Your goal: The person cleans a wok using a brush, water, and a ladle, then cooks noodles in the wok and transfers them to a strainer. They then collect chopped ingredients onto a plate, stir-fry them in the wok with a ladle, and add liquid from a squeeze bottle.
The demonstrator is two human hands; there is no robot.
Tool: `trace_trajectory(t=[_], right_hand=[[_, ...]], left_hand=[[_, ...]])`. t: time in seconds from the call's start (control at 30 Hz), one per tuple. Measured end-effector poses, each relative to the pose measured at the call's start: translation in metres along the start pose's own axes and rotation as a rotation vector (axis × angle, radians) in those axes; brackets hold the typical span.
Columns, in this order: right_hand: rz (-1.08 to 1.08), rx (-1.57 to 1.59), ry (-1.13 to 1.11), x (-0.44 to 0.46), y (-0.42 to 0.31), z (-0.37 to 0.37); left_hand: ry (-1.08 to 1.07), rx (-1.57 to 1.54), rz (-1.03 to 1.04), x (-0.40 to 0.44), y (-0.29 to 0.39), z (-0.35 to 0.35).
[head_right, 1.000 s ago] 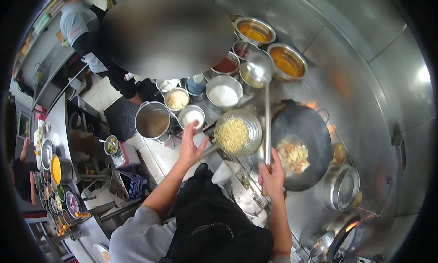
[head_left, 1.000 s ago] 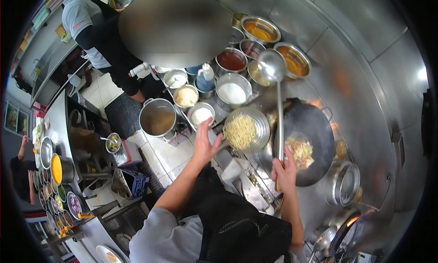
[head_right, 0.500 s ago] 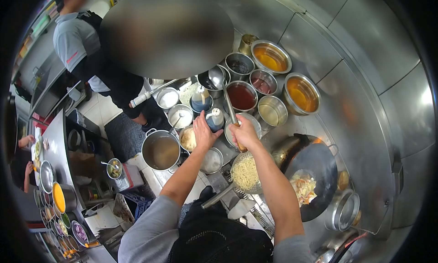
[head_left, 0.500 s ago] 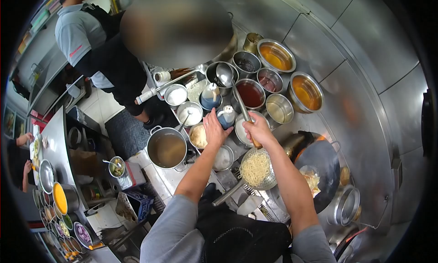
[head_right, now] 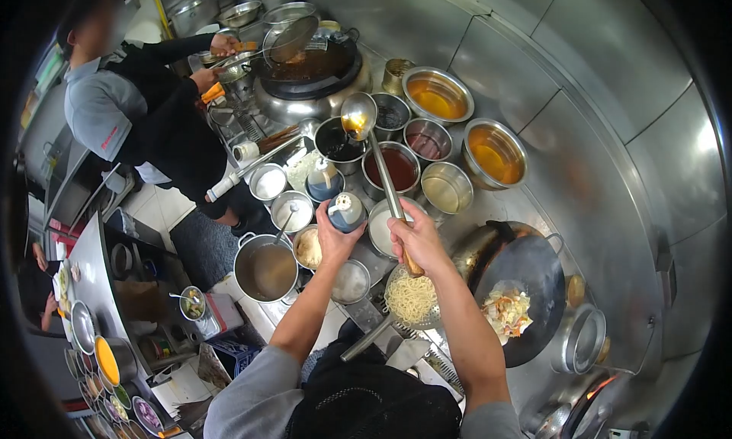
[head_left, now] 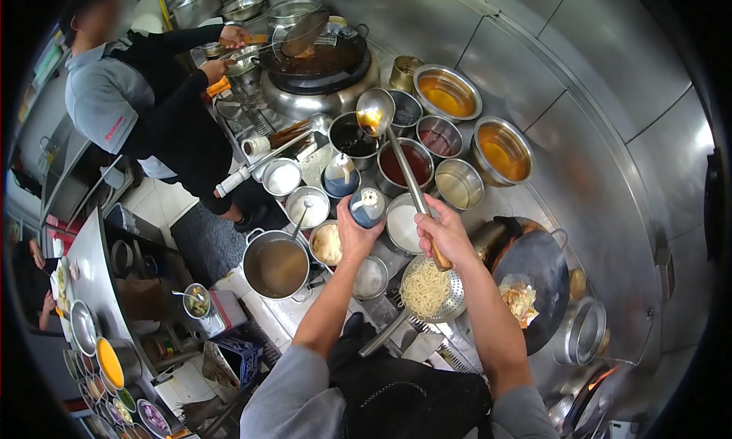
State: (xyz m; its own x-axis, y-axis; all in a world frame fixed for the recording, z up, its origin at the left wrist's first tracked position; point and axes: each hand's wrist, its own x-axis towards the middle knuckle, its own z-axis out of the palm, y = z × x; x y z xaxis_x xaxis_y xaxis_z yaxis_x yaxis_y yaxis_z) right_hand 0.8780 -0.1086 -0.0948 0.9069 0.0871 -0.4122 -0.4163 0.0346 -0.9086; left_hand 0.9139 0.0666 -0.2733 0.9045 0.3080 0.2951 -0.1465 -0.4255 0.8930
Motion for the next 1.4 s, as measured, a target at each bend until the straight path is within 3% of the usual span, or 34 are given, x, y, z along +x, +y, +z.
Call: trace_trajectory(t=[0.33, 0.43, 0.6, 0.67, 0.8, 0.87, 0.93, 0.97, 1.0, 1.07, 1.13, 1.2, 1.23, 1.3, 1.4], right_hand=[[-0.048, -0.078, 0.012, 0.004, 0.013, -0.010], [-0.065, -0.070, 0.022, 0.005, 0.031, -0.018], [-0.089, 0.384, -0.056, -0.068, 0.060, -0.062], [-0.135, 0.437, -0.023, -0.129, 0.080, -0.088], [-0.127, 0.455, 0.143, -0.295, 0.125, -0.148], [-0.116, 0.471, 0.276, -0.382, 0.152, -0.169], [-0.066, 0.138, 0.550, -0.441, 0.186, -0.178], [-0.010, -0.591, 0.727, -0.469, 0.190, -0.178], [0.000, -0.568, 0.760, -0.491, 0.204, -0.184], [0.057, -0.812, 0.884, -0.529, 0.233, -0.196], [0.074, -0.678, 0.892, -0.563, 0.248, -0.193], [0.065, -0.324, 0.791, -0.587, 0.262, -0.190], [0.089, -0.123, 0.746, -0.598, 0.260, -0.187], [0.068, -0.014, 0.710, -0.613, 0.278, -0.188], [0.010, 0.140, 0.612, -0.621, 0.299, -0.191]], left_hand=[[0.041, -0.218, -0.026, -0.018, 0.065, -0.056], [-0.054, -0.279, -0.154, -0.026, 0.087, -0.081], [-0.157, -0.288, -0.018, -0.047, 0.069, -0.102], [-0.224, -0.424, -0.089, -0.057, 0.085, -0.110], [-0.474, -0.521, -0.057, -0.061, 0.083, -0.107], [-0.755, -0.484, -0.072, -0.060, 0.114, -0.103], [-0.978, -0.277, -0.040, -0.066, 0.146, -0.088], [-1.105, -0.124, 0.040, -0.063, 0.131, -0.066], [-1.242, 0.103, 0.123, -0.072, 0.178, -0.056], [-1.592, 0.275, 0.160, -0.093, 0.212, -0.007], [-1.692, 0.453, 0.333, -0.125, 0.233, 0.044], [-1.919, 0.620, 0.264, -0.166, 0.267, 0.085], [-1.929, 0.632, 0.285, -0.184, 0.270, 0.106], [-2.089, 0.720, 0.215, -0.215, 0.275, 0.144], [-1.987, 0.821, 0.358, -0.250, 0.287, 0.163]])
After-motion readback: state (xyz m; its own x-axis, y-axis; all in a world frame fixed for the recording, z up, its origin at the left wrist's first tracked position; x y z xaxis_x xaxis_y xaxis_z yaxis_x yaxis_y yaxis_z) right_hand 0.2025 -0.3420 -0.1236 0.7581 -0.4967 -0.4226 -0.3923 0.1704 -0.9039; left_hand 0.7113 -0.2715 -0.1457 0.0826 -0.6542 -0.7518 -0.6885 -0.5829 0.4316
